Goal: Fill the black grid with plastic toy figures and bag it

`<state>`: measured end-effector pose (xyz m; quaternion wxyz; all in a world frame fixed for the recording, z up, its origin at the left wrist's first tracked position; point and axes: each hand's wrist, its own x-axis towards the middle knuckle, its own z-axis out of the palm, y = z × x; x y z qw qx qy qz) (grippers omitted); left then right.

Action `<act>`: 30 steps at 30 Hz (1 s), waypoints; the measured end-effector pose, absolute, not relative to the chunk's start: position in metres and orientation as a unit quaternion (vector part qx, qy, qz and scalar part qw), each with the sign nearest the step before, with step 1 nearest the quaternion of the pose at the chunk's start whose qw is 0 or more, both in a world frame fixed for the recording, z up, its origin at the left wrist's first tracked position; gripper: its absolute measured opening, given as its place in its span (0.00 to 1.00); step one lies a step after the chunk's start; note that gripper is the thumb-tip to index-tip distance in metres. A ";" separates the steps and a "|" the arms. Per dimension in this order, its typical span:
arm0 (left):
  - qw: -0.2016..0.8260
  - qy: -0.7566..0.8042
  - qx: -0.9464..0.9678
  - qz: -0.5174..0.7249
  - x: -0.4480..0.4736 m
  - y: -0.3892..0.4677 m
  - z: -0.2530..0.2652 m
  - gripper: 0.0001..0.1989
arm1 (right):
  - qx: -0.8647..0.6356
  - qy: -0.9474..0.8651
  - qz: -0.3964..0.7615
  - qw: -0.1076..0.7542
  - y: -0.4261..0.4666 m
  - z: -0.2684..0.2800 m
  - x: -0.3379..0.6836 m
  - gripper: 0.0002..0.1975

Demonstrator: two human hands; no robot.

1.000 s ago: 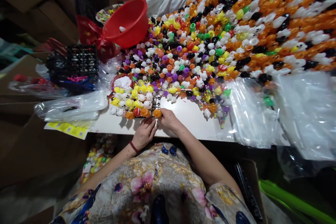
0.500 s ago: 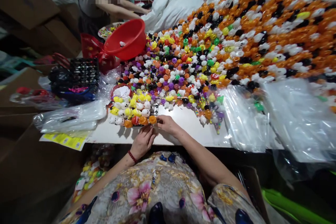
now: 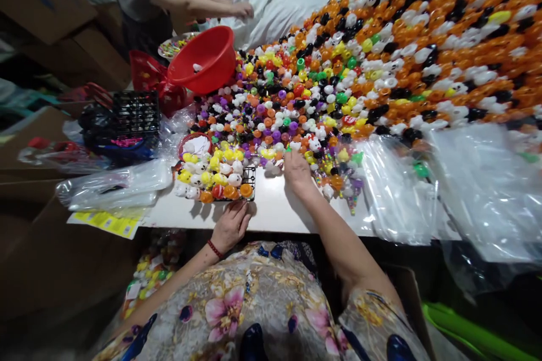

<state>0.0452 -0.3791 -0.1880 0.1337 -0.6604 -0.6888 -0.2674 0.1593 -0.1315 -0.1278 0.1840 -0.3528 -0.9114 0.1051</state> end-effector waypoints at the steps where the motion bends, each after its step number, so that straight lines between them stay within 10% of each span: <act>1: 0.128 -0.691 -0.660 -0.264 0.045 -0.380 -0.189 0.20 | -0.348 -0.903 0.157 0.199 -0.141 -0.130 0.157 0.10; 9: 0.117 -0.696 -0.661 -0.254 0.044 -0.381 -0.193 0.21 | -0.264 -0.785 0.520 0.207 -0.204 -0.151 0.127 0.07; 30: 0.143 -0.688 -0.664 -0.255 0.043 -0.381 -0.194 0.25 | -0.202 -0.837 0.473 0.186 -0.208 -0.154 0.124 0.07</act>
